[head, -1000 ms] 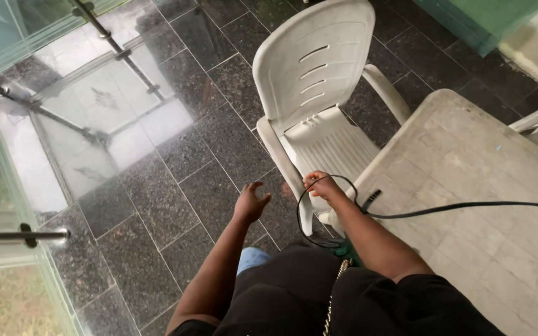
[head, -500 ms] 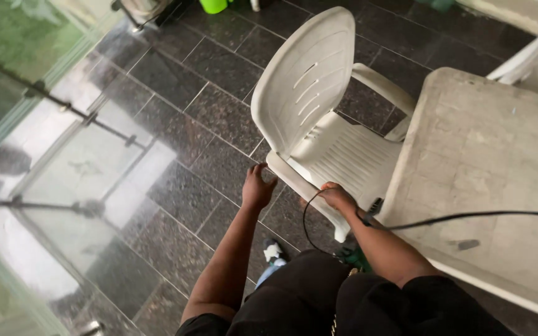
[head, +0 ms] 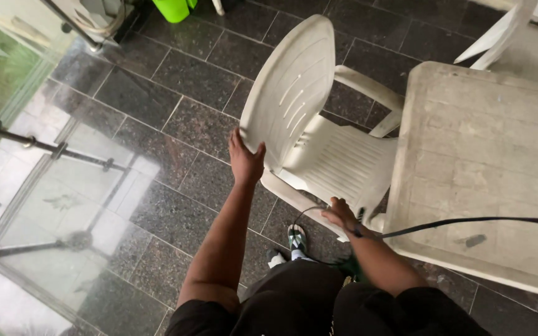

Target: Arranging plastic table and chair on a balcony.

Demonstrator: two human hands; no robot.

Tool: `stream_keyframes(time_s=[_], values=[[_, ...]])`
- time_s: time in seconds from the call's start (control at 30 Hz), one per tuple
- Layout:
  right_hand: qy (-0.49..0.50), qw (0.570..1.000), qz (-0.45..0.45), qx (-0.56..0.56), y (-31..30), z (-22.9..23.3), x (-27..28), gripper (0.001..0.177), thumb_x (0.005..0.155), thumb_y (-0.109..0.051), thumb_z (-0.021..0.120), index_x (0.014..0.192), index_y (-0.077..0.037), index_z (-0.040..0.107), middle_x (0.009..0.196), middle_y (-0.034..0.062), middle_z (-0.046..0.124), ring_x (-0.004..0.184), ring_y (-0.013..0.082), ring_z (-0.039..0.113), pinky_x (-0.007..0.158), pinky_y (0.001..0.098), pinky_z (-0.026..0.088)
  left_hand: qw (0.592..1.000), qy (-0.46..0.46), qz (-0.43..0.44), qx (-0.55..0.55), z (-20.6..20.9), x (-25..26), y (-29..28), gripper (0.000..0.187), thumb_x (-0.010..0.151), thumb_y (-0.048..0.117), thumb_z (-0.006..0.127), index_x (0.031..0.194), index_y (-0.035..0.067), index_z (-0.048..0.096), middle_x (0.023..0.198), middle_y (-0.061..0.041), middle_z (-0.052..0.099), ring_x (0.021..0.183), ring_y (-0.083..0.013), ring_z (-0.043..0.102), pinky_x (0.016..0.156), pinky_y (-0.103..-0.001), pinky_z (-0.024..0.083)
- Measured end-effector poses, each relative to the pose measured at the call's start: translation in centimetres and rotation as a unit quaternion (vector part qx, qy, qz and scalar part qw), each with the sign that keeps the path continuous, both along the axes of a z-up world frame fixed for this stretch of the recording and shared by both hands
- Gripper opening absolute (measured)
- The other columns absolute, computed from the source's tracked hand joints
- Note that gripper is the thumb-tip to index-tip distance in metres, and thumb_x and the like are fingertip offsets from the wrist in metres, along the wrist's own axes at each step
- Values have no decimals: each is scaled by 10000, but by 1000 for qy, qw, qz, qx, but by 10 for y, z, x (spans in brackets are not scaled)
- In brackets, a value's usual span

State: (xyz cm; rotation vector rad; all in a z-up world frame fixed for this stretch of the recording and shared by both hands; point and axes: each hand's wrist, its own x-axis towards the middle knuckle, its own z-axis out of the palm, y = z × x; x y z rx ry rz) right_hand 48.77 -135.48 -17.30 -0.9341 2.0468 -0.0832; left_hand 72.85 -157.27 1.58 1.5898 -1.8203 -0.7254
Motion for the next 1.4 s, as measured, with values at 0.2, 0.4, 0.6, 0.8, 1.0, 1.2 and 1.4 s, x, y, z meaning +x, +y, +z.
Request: stream_keyframes(time_s=[0.2, 0.4, 0.6, 0.8, 1.0, 1.2, 1.4], values=[[11, 994, 106, 25, -6, -116, -31, 824, 774, -406, 822, 1435, -12, 527, 1344, 229, 630, 1198, 342, 651, 964, 449, 567, 999, 19, 24, 30, 15, -23, -41, 771, 896, 278, 750, 1535, 81, 367, 1444, -170, 533, 1288, -343, 569, 1061, -470, 490], [-19, 992, 124, 3, 11, -135, -20, 1021, 679, -382, 917, 1494, 10, 444, 1449, 244, 564, 1327, 349, 579, 1113, 397, 478, 998, 39, 57, -11, 7, -40, -69, 542, 885, 282, 769, 1333, 66, 555, 1236, -148, 678, 1053, -315, 708, 888, -438, 574], [-13, 984, 175, 41, 6, -118, -15, 1175, 647, -385, 956, 1549, 9, 315, 1561, 239, 419, 1443, 328, 444, 1172, 389, 399, 992, 59, 104, 49, 17, -51, -90, 395, 835, 293, 810, 1129, 71, 667, 1073, -134, 733, 950, -316, 724, 832, -429, 566], [-6, 983, 174, 63, 4, -99, -8, 1192, 627, -395, 940, 1579, -56, 308, 1566, 180, 451, 1446, 299, 465, 1189, 371, 401, 986, 117, 115, 19, 6, -34, -85, 346, 801, 294, 825, 1020, 70, 680, 973, -128, 723, 835, -293, 715, 760, -411, 550], [0, 973, 225, 52, 0, -81, 22, 1096, 608, -370, 933, 1523, -51, 420, 1502, 181, 532, 1392, 307, 525, 1145, 380, 447, 977, 124, 171, 24, 9, 39, -62, 348, 817, 310, 831, 995, 61, 665, 879, -142, 718, 812, -325, 696, 756, -421, 533], [1, 947, 316, 50, -32, -42, 81, 831, 608, -334, 878, 1347, -54, 620, 1310, 186, 687, 1238, 328, 649, 1031, 416, 537, 958, 129, 255, -37, 2, 139, -42, 324, 810, 311, 820, 949, 65, 661, 883, -148, 727, 803, -326, 696, 737, -429, 522], [-21, 905, 424, 30, -67, -64, 133, 890, 546, -281, 935, 1330, -54, 580, 1263, 191, 682, 1191, 343, 652, 1002, 430, 536, 926, 108, 358, -43, -1, 246, -1, 347, 836, 322, 819, 914, 40, 633, 839, -159, 710, 745, -332, 673, 697, -425, 521]])
